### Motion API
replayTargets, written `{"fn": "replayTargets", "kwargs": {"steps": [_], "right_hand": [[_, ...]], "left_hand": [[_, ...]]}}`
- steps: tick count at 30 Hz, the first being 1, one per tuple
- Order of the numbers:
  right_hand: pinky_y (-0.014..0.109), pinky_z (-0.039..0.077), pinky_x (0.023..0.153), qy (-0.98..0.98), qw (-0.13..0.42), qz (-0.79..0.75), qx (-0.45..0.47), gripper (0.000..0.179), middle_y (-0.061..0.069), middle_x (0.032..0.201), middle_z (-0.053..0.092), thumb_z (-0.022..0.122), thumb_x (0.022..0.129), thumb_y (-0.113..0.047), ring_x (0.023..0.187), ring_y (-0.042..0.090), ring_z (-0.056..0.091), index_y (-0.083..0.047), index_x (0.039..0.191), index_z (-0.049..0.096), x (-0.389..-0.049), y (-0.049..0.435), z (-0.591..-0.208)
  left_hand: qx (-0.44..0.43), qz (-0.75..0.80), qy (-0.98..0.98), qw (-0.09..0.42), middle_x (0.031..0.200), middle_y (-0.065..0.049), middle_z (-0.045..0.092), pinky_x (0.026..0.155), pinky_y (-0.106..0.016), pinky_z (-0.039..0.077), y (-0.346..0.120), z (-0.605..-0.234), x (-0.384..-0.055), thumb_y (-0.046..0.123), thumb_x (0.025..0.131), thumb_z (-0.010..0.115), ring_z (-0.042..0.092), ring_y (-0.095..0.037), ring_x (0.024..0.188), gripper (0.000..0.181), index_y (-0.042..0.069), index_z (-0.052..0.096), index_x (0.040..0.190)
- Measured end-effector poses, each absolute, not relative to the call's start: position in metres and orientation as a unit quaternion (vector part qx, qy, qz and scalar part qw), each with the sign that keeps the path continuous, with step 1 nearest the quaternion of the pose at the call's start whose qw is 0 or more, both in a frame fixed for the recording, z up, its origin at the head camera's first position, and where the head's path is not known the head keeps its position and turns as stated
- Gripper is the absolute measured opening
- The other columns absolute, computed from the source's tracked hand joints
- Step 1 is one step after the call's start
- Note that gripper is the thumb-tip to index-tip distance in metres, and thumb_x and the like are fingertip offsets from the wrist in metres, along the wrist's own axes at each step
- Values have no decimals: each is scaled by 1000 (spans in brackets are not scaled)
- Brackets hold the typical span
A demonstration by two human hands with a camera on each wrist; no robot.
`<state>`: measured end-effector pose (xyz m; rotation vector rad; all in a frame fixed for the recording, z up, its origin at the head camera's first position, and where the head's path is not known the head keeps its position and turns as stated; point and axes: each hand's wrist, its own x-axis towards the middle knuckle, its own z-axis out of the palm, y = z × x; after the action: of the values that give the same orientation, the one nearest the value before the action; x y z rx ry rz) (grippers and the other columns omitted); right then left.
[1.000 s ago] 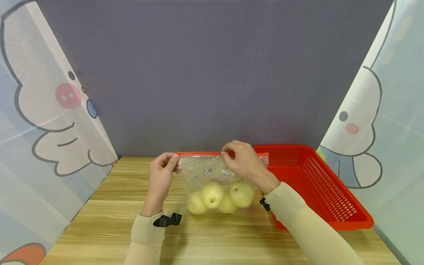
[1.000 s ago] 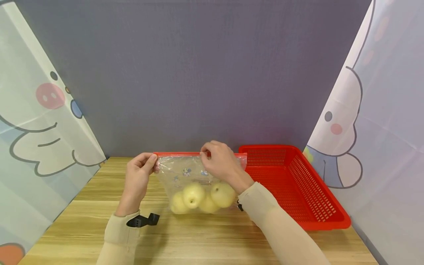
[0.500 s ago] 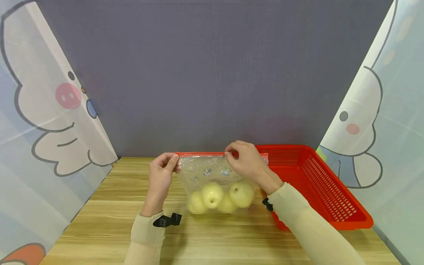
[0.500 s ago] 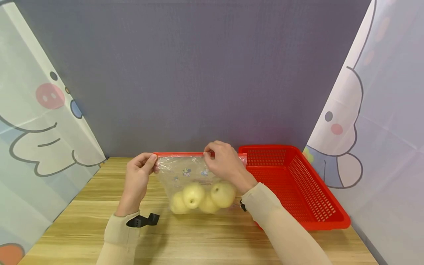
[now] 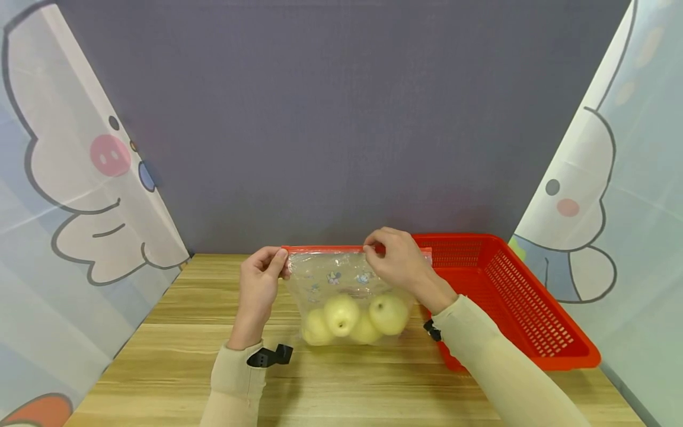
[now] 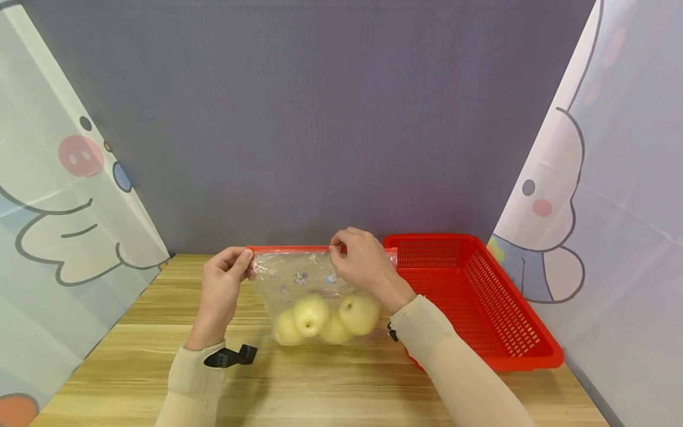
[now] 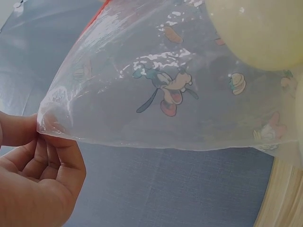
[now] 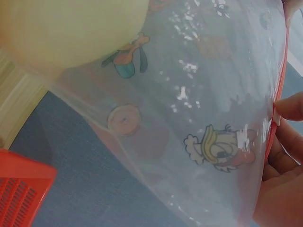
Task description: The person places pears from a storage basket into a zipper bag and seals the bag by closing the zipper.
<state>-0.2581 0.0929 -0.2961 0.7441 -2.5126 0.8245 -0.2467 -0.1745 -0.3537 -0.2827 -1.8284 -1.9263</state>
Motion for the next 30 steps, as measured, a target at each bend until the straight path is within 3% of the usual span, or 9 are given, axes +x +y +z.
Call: {"fn": "replayTargets", "kwargs": {"steps": [10, 16, 30], "right_hand": [[33, 51, 71, -898, 196, 290, 268, 14, 0, 93, 69, 63, 95, -13, 78, 15, 58, -6, 97, 75, -258, 99, -295], [33, 51, 71, -898, 199, 290, 265, 13, 0, 92, 68, 64, 95, -12, 77, 15, 58, -7, 96, 75, -258, 103, -296], [33, 51, 70, -894, 212, 292, 267, 11, 0, 90, 68, 64, 93, -10, 77, 14, 58, -9, 93, 75, -258, 111, -296]], "left_hand": [[-101, -703, -664, 235, 72, -4, 60, 61, -25, 54, -173, -353, -246, 3, 101, 61, 57, -14, 62, 15, -10, 67, 96], [-102, -700, -667, 234, 72, -3, 59, 62, -24, 54, -174, -353, -247, 4, 101, 61, 57, -13, 62, 19, -15, 66, 100], [-108, -699, -667, 235, 72, -4, 60, 61, -24, 54, -176, -353, -247, 4, 101, 61, 57, -13, 62, 17, -11, 68, 97]]}}
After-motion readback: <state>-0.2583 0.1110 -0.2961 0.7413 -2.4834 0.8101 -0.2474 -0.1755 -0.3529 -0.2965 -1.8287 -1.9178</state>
